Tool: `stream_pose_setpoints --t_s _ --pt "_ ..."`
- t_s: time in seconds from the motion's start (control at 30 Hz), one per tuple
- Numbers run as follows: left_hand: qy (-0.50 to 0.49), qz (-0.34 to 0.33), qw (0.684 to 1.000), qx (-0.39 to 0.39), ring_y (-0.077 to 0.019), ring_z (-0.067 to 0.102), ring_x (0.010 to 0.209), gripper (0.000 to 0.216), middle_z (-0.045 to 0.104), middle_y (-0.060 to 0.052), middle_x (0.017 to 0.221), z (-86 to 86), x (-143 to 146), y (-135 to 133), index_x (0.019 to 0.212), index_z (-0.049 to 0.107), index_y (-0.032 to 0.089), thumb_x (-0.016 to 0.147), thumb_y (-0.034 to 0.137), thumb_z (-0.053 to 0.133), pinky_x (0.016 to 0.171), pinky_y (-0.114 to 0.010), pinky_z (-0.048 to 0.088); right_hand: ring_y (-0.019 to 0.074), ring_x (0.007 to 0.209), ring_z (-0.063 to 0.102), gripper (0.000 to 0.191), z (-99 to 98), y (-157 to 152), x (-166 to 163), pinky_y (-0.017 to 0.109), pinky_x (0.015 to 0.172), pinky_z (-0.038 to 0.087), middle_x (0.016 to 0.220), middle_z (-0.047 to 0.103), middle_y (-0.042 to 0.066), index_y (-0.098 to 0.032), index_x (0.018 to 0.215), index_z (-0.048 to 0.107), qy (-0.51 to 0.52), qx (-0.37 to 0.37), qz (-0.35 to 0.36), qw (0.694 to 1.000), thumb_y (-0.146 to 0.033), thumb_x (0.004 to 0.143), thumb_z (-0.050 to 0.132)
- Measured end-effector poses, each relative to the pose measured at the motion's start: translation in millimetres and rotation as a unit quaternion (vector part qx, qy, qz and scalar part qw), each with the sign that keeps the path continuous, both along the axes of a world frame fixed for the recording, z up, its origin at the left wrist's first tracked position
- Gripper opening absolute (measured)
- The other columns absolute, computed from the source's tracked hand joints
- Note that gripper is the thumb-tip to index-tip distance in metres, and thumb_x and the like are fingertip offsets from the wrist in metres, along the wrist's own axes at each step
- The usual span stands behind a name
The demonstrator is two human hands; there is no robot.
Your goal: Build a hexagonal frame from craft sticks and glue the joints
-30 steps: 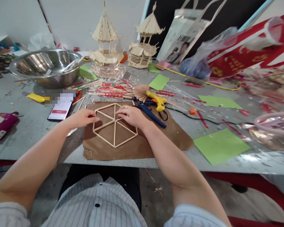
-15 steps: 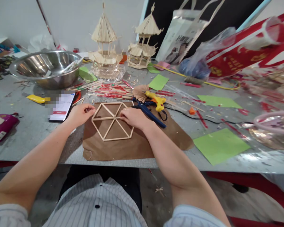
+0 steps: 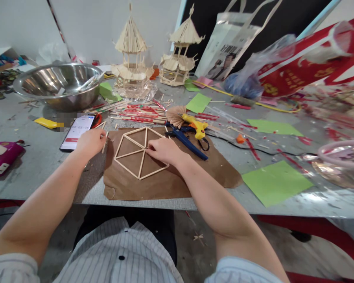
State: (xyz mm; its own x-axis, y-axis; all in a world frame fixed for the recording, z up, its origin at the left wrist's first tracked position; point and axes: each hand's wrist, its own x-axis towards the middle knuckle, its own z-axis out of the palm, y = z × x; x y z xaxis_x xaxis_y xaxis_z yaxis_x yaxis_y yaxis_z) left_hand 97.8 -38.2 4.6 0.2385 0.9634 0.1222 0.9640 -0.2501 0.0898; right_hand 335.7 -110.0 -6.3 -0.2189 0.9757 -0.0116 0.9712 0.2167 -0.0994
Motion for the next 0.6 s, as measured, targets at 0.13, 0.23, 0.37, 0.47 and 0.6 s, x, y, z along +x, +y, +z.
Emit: stream_pose_setpoints --t_s 0.13,0.23,0.37,0.47,0.6 --pt "0.046 0.029 0.998 -0.039 -0.0272 0.056 0.092 0.034 0.061 -0.013 0.099 0.0 -4 4 0.096 0.059 0.019 0.076 0.037 0.039 0.073 -0.036 0.044 0.0133 0.066 0.056 0.028 -1.4 2 6 0.022 0.053 0.031 0.074 0.064 0.001 -0.021 0.081 0.059 0.063 0.044 -0.021 0.997 -0.044 0.078 0.042" --pt "0.061 0.029 0.996 -0.059 -0.0278 0.055 0.094 0.038 0.061 -0.013 0.101 1.8 -3 2 0.099 0.058 0.019 0.075 0.041 0.041 0.073 -0.037 0.044 0.0124 0.065 0.055 0.021 -4.5 5 10 0.022 0.053 0.031 0.073 0.063 0.000 -0.021 0.079 0.057 0.092 0.066 -0.025 0.993 -0.038 0.076 0.046" --pt "0.072 0.021 0.995 -0.065 -0.0268 0.056 0.093 0.034 0.061 -0.014 0.100 5.0 -1 -2 0.099 0.059 0.017 0.075 0.032 0.041 0.074 -0.035 0.045 0.0126 0.064 0.054 0.018 -8.4 7 13 0.022 0.054 0.032 0.072 0.063 0.001 -0.020 0.078 0.056 0.094 0.064 -0.019 0.993 -0.035 0.076 0.046" --pt "0.073 0.025 0.995 -0.066 -0.0256 0.056 0.093 0.033 0.061 -0.013 0.100 5.5 -1 -2 0.099 0.059 0.017 0.072 0.026 0.042 0.074 -0.034 0.045 0.0125 0.064 0.054 0.018 -9.7 8 13 0.022 0.054 0.032 0.071 0.062 0.001 -0.021 0.077 0.056 0.091 0.063 -0.017 0.994 -0.036 0.076 0.046" --pt "0.064 0.029 0.996 -0.055 -0.0253 0.056 0.092 0.031 0.062 -0.012 0.097 2.7 -2 2 0.094 0.062 0.016 0.070 0.025 0.043 0.075 -0.033 0.044 0.0123 0.063 0.054 0.019 -9.3 8 13 0.022 0.054 0.032 0.072 0.062 0.000 -0.021 0.078 0.057 0.084 0.059 -0.016 0.995 -0.036 0.076 0.046"
